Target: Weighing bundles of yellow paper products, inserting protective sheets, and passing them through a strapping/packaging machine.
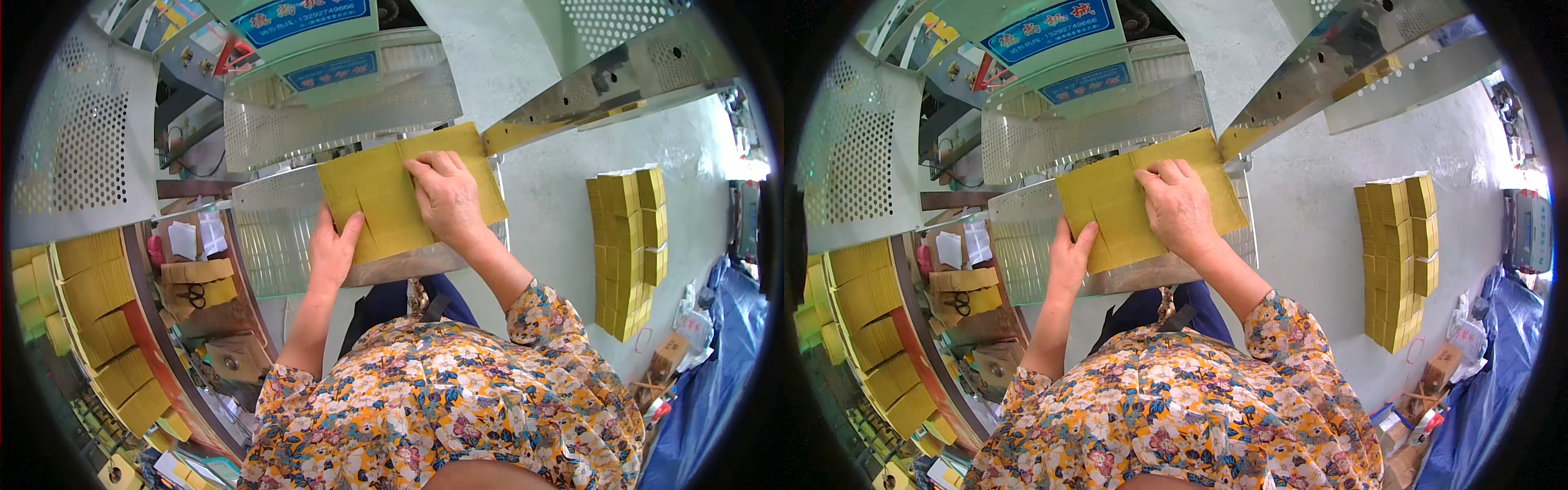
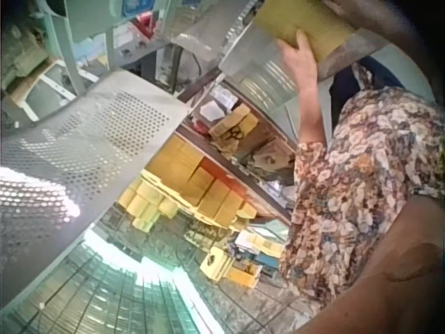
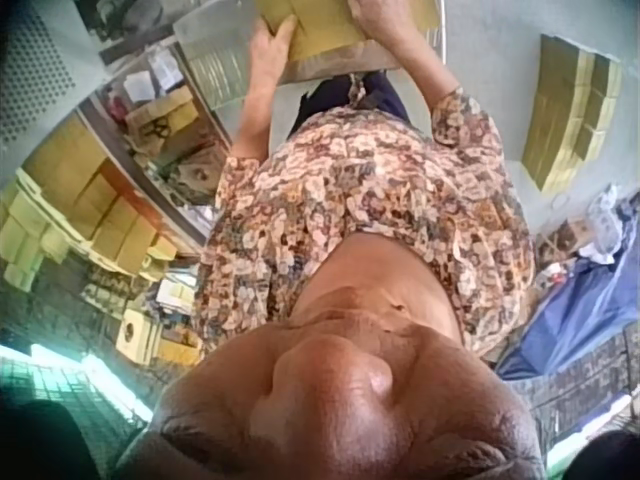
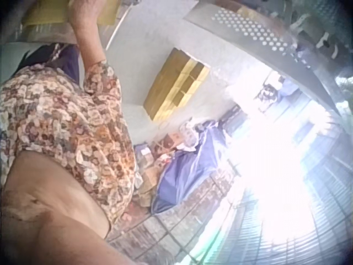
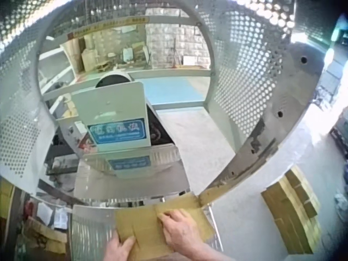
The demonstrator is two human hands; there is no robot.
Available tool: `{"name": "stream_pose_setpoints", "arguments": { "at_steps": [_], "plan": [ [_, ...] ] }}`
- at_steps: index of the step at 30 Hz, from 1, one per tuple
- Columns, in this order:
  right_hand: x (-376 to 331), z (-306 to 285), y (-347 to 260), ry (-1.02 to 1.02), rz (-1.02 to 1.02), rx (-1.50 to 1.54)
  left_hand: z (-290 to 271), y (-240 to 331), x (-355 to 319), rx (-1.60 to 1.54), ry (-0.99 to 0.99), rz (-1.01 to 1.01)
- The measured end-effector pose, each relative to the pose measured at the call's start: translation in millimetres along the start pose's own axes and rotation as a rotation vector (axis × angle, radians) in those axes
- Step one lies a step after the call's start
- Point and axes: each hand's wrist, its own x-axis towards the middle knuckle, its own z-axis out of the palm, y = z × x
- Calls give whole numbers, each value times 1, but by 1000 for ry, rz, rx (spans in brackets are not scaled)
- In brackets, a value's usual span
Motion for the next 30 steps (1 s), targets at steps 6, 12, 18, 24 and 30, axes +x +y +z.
{"name": "stream_pose_setpoints", "arguments": {
  "at_steps": [6,12,18,24,30],
  "plan": [
    [-1,0,-3,-19,-15,-42,4,-8,0,-51,22,26],
    [-1,2,1,-12,-46,-48,2,-15,0,-70,20,18],
    [-2,-1,0,-17,-50,-60,8,-8,0,-45,17,46],
    [-16,-37,-11,74,44,141,1,-21,-1,-70,59,47],
    [-63,-84,52,288,506,242,-11,-10,0,-278,21,-235]
  ]
}}
